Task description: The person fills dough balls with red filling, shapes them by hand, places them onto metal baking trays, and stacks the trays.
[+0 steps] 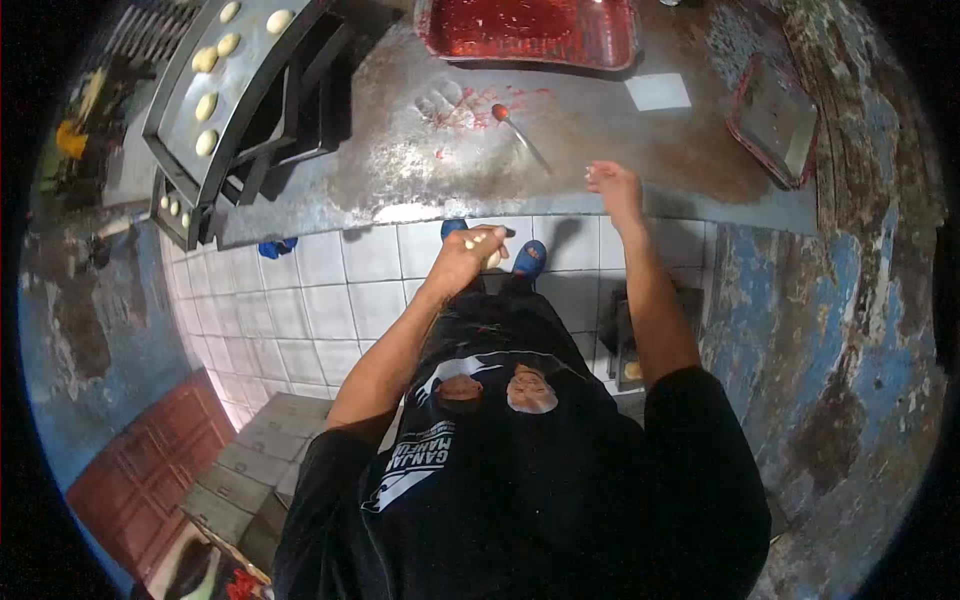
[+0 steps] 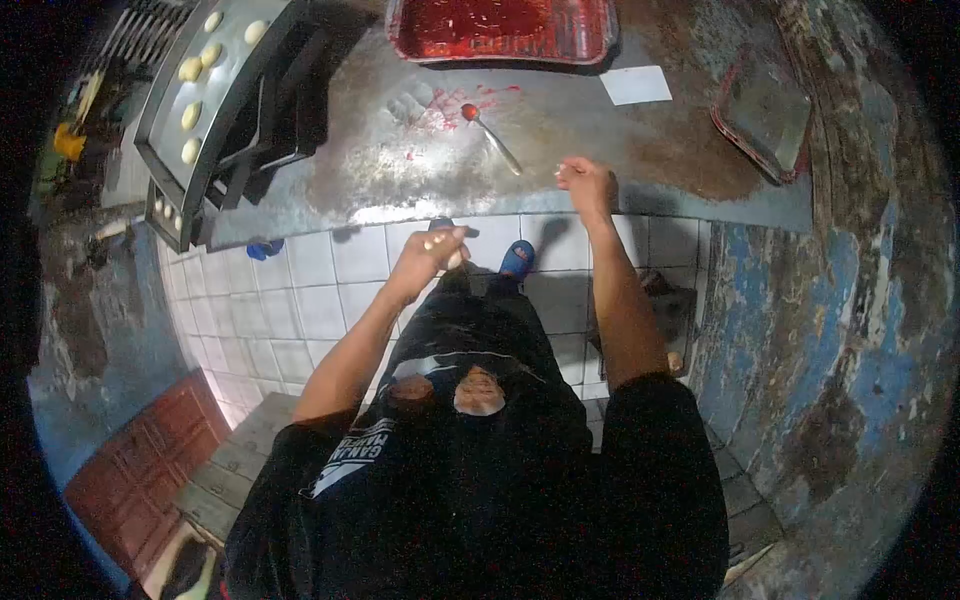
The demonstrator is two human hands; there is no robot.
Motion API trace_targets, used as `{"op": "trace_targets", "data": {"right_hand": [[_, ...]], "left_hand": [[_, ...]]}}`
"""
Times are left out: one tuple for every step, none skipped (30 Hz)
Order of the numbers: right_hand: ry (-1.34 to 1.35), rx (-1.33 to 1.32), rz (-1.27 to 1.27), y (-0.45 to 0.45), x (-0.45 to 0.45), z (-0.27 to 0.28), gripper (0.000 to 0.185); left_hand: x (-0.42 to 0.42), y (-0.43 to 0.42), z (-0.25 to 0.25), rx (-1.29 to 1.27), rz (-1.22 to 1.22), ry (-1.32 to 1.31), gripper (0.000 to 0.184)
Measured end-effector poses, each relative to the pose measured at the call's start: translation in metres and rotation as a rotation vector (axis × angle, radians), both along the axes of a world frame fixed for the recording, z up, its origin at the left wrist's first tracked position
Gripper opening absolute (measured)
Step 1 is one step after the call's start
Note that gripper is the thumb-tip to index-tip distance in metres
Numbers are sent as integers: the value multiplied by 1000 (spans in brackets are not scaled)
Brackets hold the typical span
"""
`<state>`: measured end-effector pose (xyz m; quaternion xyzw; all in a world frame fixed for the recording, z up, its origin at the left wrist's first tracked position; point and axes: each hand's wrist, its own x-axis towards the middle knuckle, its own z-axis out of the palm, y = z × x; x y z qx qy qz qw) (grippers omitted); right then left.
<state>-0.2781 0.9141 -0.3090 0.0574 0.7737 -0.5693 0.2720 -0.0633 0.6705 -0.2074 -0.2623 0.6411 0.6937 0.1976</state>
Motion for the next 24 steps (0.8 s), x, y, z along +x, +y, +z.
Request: {"op": "trace_targets", "data": {"right_hand": [[47,130,41,-2,-7,-8,32],[309,465,252,-2,-14,-14,42],[324,457,264,-5,-15,-8,42],[466,626,305,-7,-16,-1,48],[614,795,334,-8,-17,8,54],[648,786,329,-8,-19,15,54],[693,643,240,-10,-23,20,54],[731,495,158,-10,-27,25,55],[764,481,162,-14,-26,40,55],[541,170,171,-23,-20,62,56],[305,-135,189,-35,-13,88,59],[212,-207,278,-53,-2,122,62],[140,-326,403,-69,10,148,60],[66,-444,532,-85,18,169,57],[75,-455,554,-103,20,180,57],[84,-410,775,-120,20,187,54],[90,-363,992,-131,22,195,50],[350,-194,1119,-139,26,217,43],[364,-222,1143,-150,32,226,43],[381,-388,1000,-158,43,232,42],[387,-543,851,-163,55,238,42],[357,-675,599,-169,67,242,47],[364,-682,631,-177,75,240,47],[804,-503,601,-185,82,232,49]], "left_hand": [[0,-1,-1,18,36,-27,42],[2,-2,1,14,55,-18,42],[1,-3,14,-52,42,27,49],[-1,-4,25,-122,26,77,58],[0,-2,32,-134,36,100,58],[2,2,40,-102,125,258,62],[0,3,48,-71,217,423,69],[-1,-7,57,-22,131,382,80],[-4,-6,66,-35,146,410,80],[-6,-4,74,-4,187,453,81],[-8,-3,80,25,229,493,83],[-11,-5,80,-36,202,532,89],[-13,-3,77,-53,216,544,89],[-18,0,75,-89,221,582,92],[-22,2,75,-123,228,617,96],[-21,5,99,-332,181,521,101],[-19,6,98,-346,193,516,101],[-18,4,95,-331,219,544,94],[-18,-7,90,-328,250,579,88],[-18,-24,78,-301,258,644,64],[-15,-35,87,-226,309,516,53],[-12,-45,101,-151,368,391,49],[-11,-47,112,-125,491,569,52],[-8,-61,116,-167,438,473,63]]}}
